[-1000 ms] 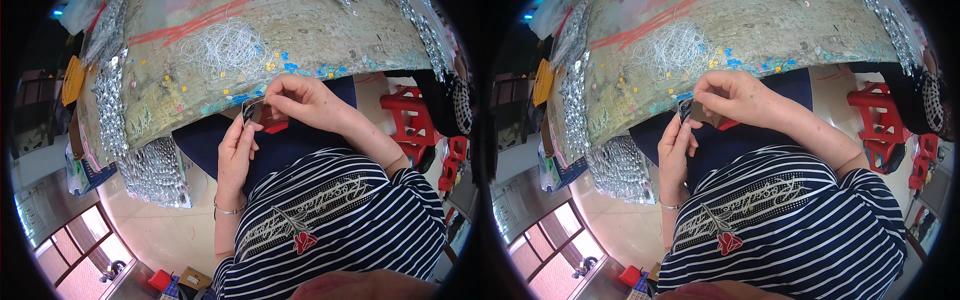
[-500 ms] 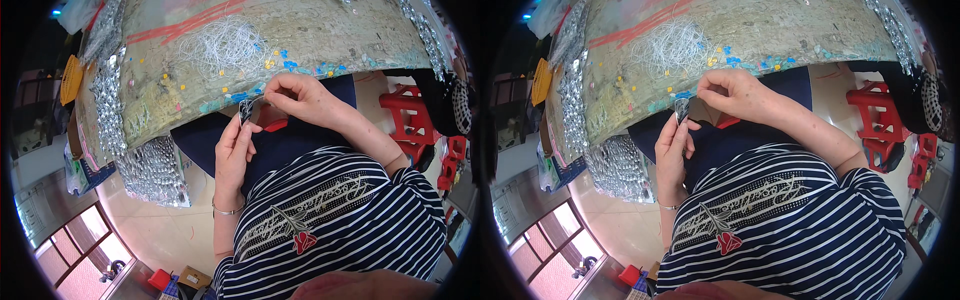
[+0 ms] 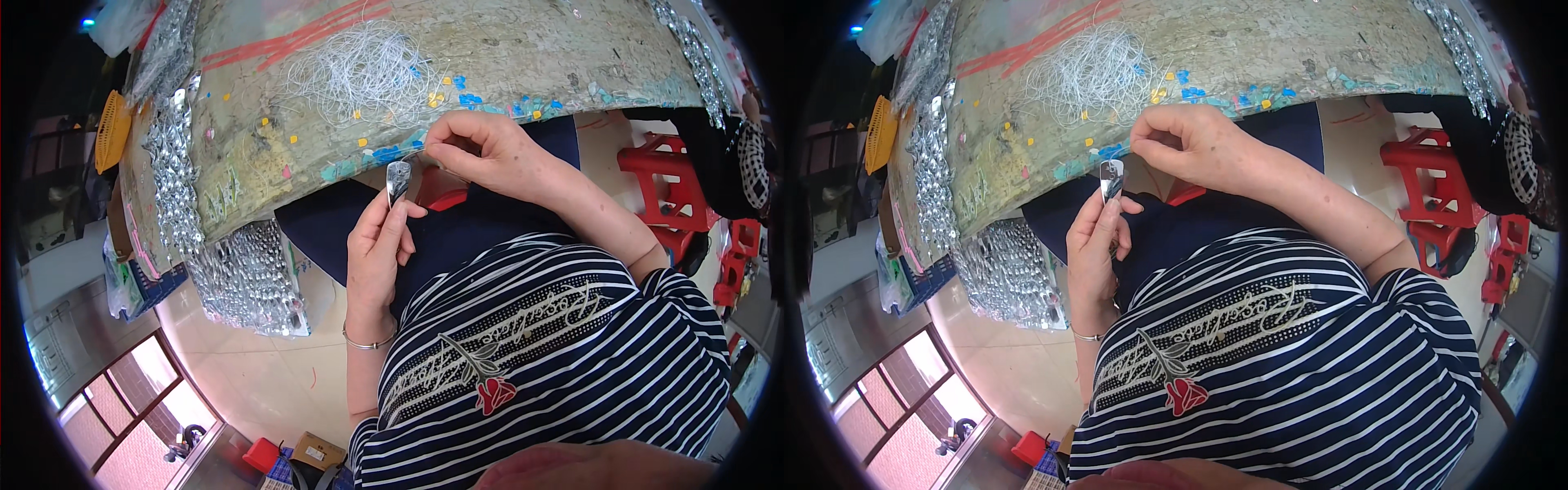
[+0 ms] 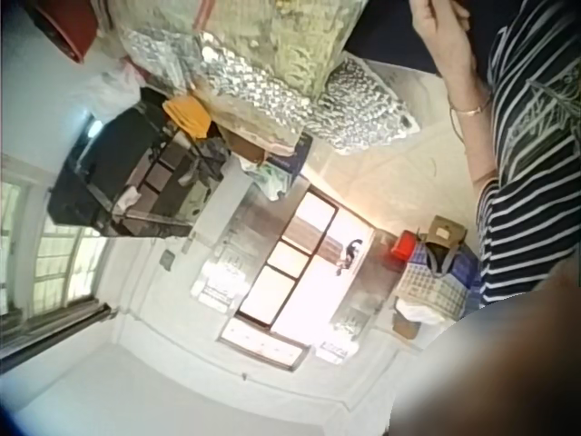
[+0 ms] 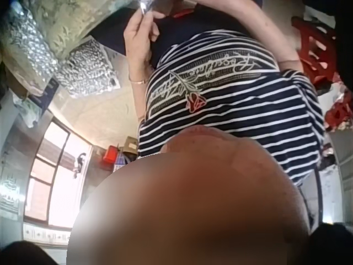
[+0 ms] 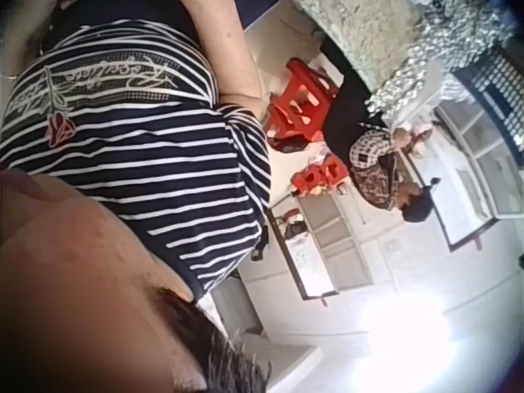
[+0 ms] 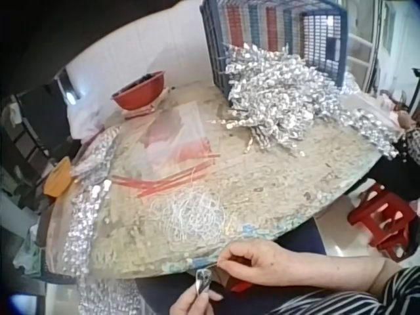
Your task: The person is assembling silver tinsel decorations by attaching small plastic clips or strings to them at a workbench.
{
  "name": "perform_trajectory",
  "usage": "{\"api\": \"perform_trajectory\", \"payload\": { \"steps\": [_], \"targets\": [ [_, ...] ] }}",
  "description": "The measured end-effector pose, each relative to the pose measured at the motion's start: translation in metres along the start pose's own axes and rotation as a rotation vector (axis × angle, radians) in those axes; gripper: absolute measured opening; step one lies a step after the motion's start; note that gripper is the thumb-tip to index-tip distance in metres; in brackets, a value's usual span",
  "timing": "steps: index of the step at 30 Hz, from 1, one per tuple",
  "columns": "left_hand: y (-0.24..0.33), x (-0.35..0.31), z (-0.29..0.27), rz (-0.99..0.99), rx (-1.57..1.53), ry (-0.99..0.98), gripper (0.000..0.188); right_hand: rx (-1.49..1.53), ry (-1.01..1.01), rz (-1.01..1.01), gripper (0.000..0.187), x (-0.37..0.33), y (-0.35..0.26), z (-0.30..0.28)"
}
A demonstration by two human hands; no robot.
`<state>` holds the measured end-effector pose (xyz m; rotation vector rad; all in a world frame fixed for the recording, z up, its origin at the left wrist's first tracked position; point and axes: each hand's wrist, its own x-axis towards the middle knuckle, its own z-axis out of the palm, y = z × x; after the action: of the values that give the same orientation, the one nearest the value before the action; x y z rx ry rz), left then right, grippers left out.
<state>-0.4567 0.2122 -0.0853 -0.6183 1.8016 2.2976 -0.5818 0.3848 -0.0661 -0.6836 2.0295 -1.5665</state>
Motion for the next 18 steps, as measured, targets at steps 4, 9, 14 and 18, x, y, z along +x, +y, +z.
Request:
{"api": "perform_trajectory", "payload": {
  "steps": [4, 9, 14, 18],
  "targets": [
    [0.001, 0.000, 0.000, 0.000, -0.009, 0.003, 0.030, -0.021, -0.014, -0.055, 0.011, 0.000, 0.005, 0.000],
    [0.002, 0.000, -0.002, -0.004, -0.015, 0.002, 0.028, -0.148, -0.002, -0.140, 0.009, -0.002, 0.008, 0.001],
    [0.002, -0.001, -0.002, 0.018, -0.039, 0.046, 0.029, -0.193, -0.019, -0.163, 0.006, -0.006, 0.011, 0.002],
    [0.003, -0.001, -0.001, 0.021, -0.033, 0.057, 0.029, -0.244, -0.027, -0.227, 0.006, -0.009, 0.014, 0.005]
  ]
}}
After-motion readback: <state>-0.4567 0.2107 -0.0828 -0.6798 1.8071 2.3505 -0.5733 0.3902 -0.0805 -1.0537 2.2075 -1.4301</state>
